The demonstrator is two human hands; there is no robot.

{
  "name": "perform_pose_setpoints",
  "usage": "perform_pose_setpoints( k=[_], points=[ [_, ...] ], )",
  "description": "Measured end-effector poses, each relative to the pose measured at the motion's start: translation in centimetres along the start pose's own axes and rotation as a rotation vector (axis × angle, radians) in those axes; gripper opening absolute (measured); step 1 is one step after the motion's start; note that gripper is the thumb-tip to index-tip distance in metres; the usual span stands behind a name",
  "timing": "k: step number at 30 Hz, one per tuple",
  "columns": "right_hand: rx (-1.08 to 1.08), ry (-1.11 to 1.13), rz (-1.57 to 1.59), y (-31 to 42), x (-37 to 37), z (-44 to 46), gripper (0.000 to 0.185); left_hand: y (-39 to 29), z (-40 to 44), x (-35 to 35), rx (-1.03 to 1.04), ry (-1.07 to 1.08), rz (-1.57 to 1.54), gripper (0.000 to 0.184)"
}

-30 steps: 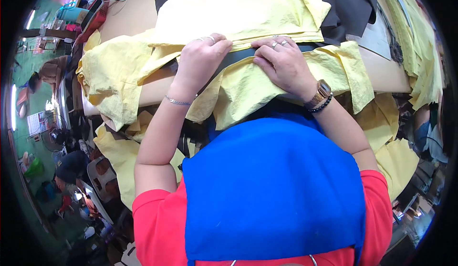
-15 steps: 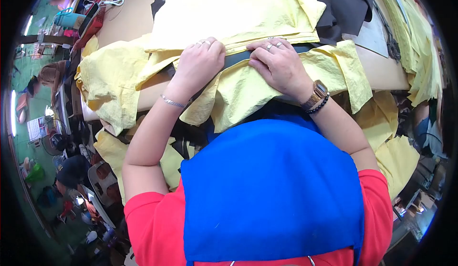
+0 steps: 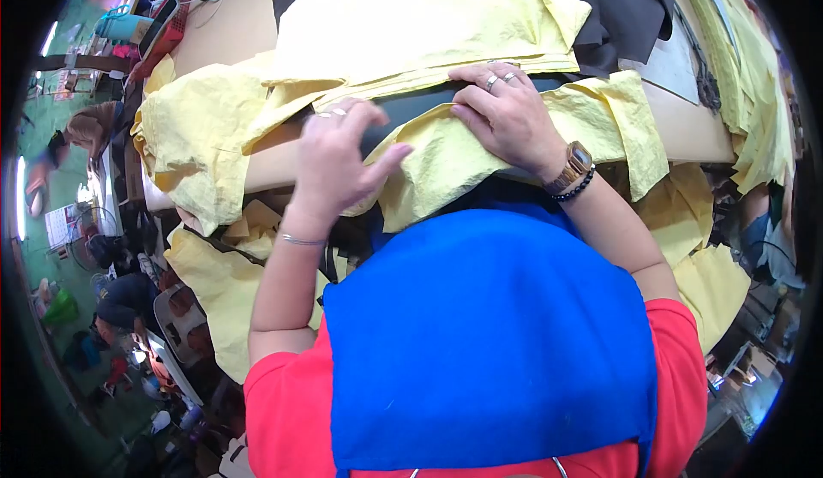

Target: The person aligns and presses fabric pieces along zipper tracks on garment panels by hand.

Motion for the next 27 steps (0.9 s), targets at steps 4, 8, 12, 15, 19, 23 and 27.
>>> perform_pose_setpoints(
  k=[4,8,12,15,19,23,27],
  points=[
    [0.027,0.014,0.025,0.2,-1.0,-0.1,0.011,-1.7,0.5,3.1,-0.127,-0.004,-0.191,0.023],
    [0.367,0.179,0.384,-3.0,-1.4,-0.8,0.018,0.6,0.3,5.5,-0.461,0.182,-0.687,0.021],
    [0.574,0.326,0.557,-4.7,-1.6,-1.8,0.023,1.5,0.4,7.0,-0.557,0.239,-1.008,0.024],
    [0.631,0.352,0.58,-5.2,-1.0,-2.2,0.026,2.3,0.6,7.3,-0.547,0.264,-0.929,0.025],
    [0.638,0.435,0.475,-5.3,-0.9,-2.1,0.029,3.4,0.5,8.0,-0.575,0.247,-0.864,0.026],
    [0.61,0.32,0.537,-6.1,-0.9,-2.3,0.028,3.7,0.5,8.0,-0.622,0.239,-0.856,0.027],
    [0.66,0.399,0.63,-5.6,-1.3,-2.1,0.026,3.9,0.4,8.4,-0.637,0.27,-0.9,0.027]
  ],
)
Point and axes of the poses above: each hand's wrist, its own z-axis towards the middle knuckle, its own x-axis out of the palm, y = z × x, the point moved 8 cm from there along z, towards the middle knuckle, and after that the axes turned 3 degrees about -x, right-handed, at the moved point
